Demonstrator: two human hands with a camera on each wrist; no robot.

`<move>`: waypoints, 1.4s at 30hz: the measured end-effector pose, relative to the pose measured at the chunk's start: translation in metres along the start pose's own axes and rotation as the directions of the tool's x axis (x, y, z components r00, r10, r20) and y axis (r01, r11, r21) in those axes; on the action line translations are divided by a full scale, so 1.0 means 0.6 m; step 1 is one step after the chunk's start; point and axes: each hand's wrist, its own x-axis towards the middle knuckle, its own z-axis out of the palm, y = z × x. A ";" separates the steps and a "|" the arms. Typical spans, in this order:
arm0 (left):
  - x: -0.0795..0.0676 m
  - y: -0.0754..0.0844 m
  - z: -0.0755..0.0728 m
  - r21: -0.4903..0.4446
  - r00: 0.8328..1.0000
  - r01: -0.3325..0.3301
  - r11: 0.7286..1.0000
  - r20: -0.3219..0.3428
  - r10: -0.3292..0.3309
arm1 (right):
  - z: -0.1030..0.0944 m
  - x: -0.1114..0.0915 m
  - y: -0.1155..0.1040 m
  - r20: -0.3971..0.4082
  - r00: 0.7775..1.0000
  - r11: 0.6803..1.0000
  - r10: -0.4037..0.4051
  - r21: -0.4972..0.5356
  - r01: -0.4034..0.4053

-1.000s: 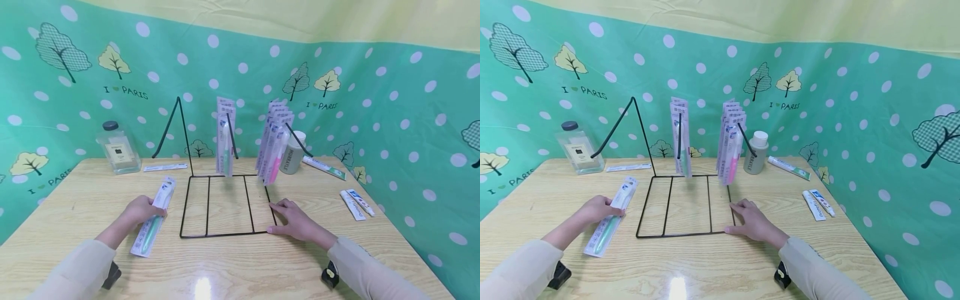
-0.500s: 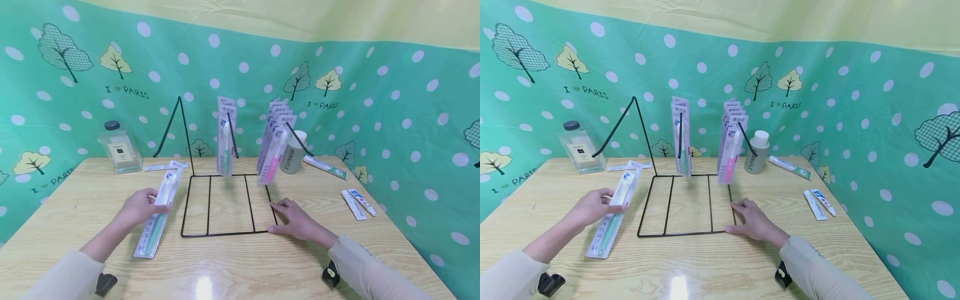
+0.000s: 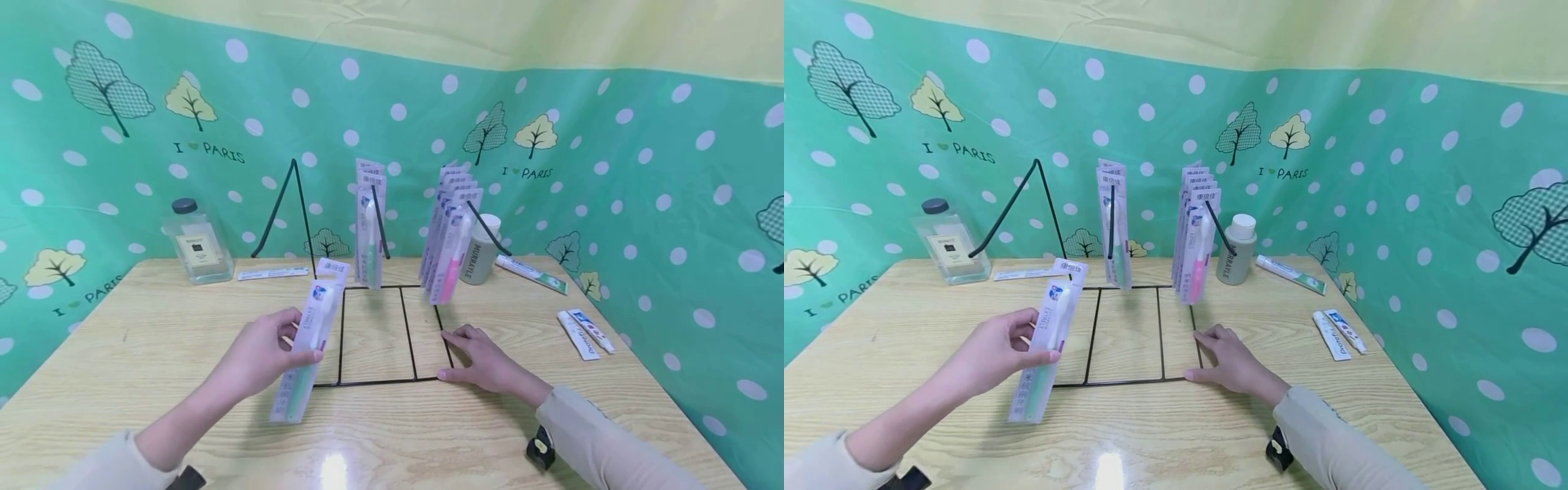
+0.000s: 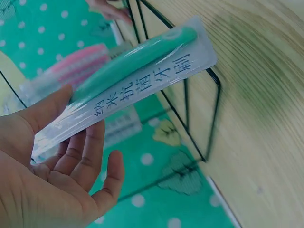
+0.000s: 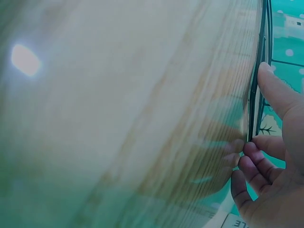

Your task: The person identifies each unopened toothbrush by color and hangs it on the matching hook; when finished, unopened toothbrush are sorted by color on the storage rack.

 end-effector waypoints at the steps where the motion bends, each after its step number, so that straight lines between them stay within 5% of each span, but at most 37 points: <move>1: -0.002 0.006 0.004 -0.009 1.000 -0.011 1.000 -0.004 0.011 | 0.000 0.000 0.000 0.001 1.000 1.000 -0.001 -0.001 0.001; 11: -0.016 0.060 0.029 -0.034 0.994 -0.113 0.993 -0.015 0.113 | -0.001 -0.001 0.001 0.001 1.000 1.000 -0.009 -0.007 0.009; 23: -0.008 0.103 0.040 -0.037 0.962 -0.261 0.965 -0.098 0.256 | -0.001 -0.002 -0.001 -0.005 1.000 1.000 -0.014 0.010 0.014; 31: 0.003 0.116 0.043 -0.120 0.972 -0.224 0.967 -0.106 0.212 | -0.003 -0.003 -0.003 -0.006 1.000 1.000 -0.023 0.008 0.023; 42: 0.039 0.101 0.052 -0.206 0.982 -0.166 0.964 -0.118 0.144 | -0.004 -0.003 -0.002 -0.014 1.000 1.000 -0.027 0.008 0.027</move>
